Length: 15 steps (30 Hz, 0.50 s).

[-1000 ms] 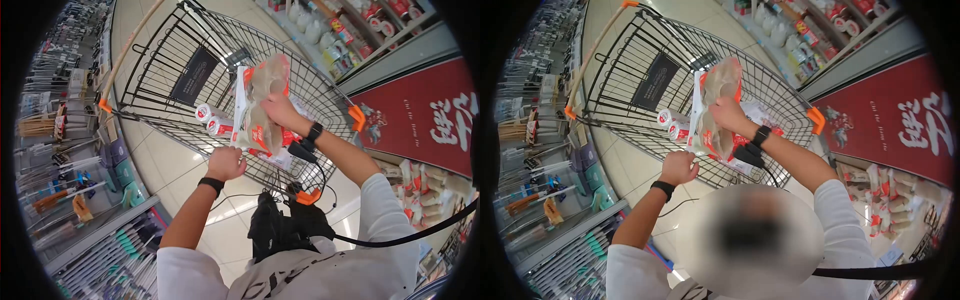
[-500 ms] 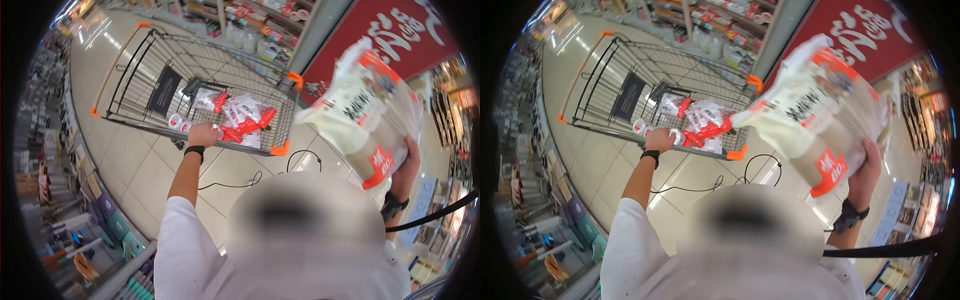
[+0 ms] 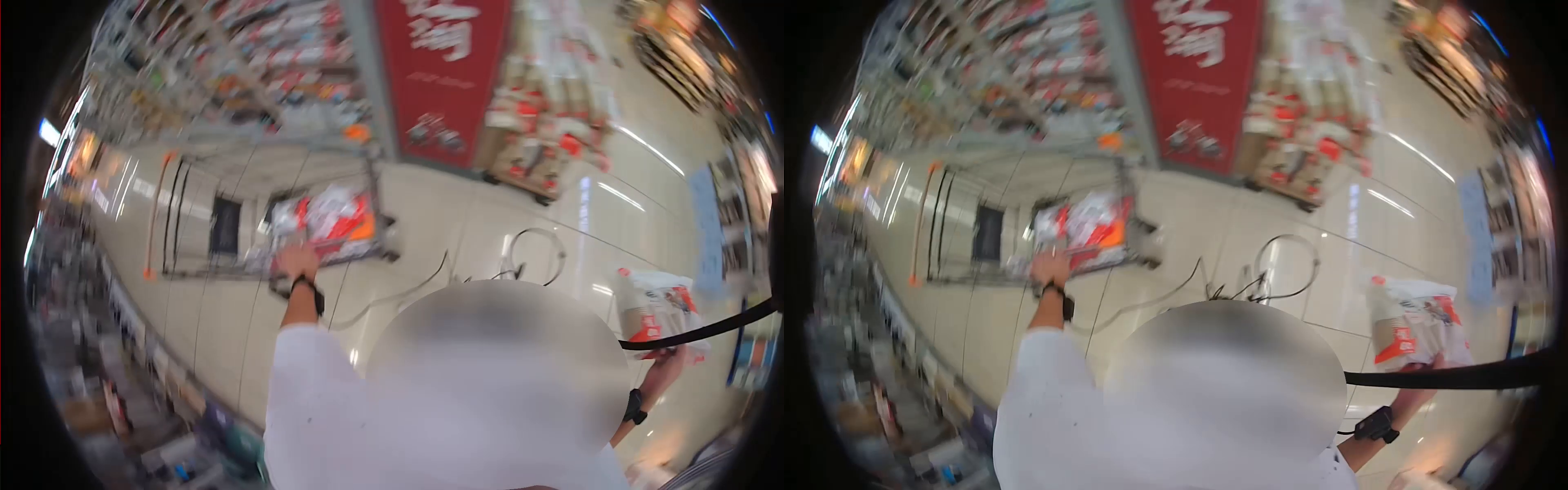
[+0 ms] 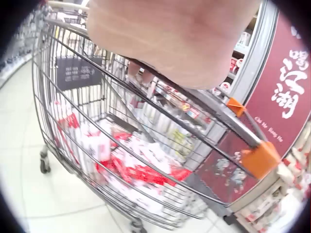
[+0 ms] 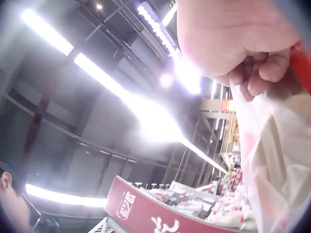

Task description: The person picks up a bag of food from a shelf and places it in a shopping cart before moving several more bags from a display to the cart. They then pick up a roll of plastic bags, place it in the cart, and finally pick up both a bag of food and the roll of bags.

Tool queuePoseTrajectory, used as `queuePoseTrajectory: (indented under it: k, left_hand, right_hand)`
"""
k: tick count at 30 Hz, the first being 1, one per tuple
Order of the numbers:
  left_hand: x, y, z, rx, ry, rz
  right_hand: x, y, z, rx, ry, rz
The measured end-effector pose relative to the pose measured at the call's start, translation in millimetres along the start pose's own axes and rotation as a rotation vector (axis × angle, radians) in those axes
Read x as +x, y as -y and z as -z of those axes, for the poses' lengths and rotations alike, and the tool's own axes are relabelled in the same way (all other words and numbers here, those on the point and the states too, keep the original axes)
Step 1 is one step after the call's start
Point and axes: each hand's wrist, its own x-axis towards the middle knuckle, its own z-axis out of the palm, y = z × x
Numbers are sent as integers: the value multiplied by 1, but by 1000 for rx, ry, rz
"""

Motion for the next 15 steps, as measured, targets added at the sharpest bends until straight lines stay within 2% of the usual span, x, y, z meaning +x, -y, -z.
queuePoseTrajectory:
  k: [1, 2, 3, 4, 6, 7, 9, 11, 12, 13, 14, 15]
  left_hand:
    - [10, -15, -44, -2, -61, 34]
    - [-1, -45, -35, -198, -288, 89]
    - [-30, -84, 23, -453, -282, 201]
    - [-36, -108, 4, -445, -444, 260]
    - [-54, -146, 4, -473, -319, 268]
    - [-68, -164, 0, -508, -406, 184]
    - [-96, -203, 11, -526, -522, 81]
    - [-116, -236, 36, -730, -261, -14]
    - [-119, -253, 43, -731, -270, -25]
    - [-120, -269, 49, -838, -267, -148]
    - [-118, -287, 52, -949, -265, -270]
    - [-111, -312, 63, -1124, -116, -295]
  right_hand:
    - [33, -24, 34, 25, -3, 0]
    - [64, -56, 56, 43, -5, -9]
    - [62, -53, 63, 47, -23, 18]
    - [60, -44, 64, 2, -63, -25]
    - [90, -70, 92, 62, -47, -42]
    - [98, -72, 99, 84, -77, -50]
    - [117, -83, 104, 149, -7, -56]
    - [135, -74, 96, 171, 36, -92]
    - [149, -67, 91, 174, 74, -99]
    - [164, -63, 88, 180, 67, -97]
    - [180, -63, 82, 257, 161, -105]
    - [204, -57, 66, 330, 264, -112]
